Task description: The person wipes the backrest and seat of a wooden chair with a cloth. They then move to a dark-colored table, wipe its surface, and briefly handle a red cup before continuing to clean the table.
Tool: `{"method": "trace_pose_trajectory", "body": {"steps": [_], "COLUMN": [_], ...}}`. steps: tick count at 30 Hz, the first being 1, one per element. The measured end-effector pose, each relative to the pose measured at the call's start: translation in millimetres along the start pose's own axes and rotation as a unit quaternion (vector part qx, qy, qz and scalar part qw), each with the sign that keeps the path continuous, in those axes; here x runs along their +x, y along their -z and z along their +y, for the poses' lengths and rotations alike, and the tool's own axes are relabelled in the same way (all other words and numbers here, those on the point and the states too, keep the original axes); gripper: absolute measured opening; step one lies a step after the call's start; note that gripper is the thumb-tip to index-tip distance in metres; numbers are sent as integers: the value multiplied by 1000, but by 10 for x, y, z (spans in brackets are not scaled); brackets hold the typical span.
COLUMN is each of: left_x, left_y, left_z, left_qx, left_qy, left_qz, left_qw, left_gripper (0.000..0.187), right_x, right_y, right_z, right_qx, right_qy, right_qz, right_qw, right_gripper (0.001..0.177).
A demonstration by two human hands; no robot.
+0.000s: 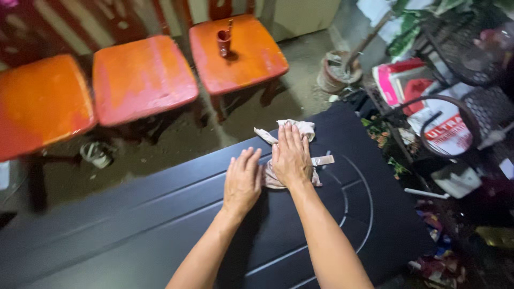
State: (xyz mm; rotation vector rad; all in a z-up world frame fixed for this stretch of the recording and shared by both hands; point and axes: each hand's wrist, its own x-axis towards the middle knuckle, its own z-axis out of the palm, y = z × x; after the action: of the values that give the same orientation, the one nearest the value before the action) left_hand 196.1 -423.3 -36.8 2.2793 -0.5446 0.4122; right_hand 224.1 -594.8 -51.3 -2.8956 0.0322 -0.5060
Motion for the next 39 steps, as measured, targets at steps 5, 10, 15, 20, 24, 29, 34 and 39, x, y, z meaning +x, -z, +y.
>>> {"method": "trace_pose_trajectory", "body": {"steps": [5,10,15,20,24,29,34,39], "left_x": [362,537,450,119,-246,-744,-1155,-1297], "left_y": [-489,-912,-1124,-1237,-1306,-1282,-1011,-611], "left_z": [281,618,986,1339,1648,2042,2166,1893], "left_qx": [-10,-30,-54,-74,-90,-101,-113,-110], "left_qy": [-46,-83,-106,-144,-175,-219,-241,-242], "left_qz": [-53,-64,-105,-124,-144,-172,-188,-189], "left_qw": [997,994,987,979,970,955,945,945], "left_gripper": [46,43,47,39,39,39,38,36], "right_x": [247,335,-48,-603,-1157,-1968,-2557,-2625], "right_y": [-38,-30,102,473,768,841,697,701], "right_z": [590,1172,1481,1617,1709,1990,2014,1397], "right_qx": [-20,-50,-90,-125,-139,-180,-232,-231], "right_qy": [-43,-132,-205,-243,-275,-291,-287,-292], "right_qz": [16,40,59,54,43,54,104,90], "right_qw": [999,989,973,960,950,938,924,924], "right_gripper": [60,61,61,60,59,60,63,61]}}
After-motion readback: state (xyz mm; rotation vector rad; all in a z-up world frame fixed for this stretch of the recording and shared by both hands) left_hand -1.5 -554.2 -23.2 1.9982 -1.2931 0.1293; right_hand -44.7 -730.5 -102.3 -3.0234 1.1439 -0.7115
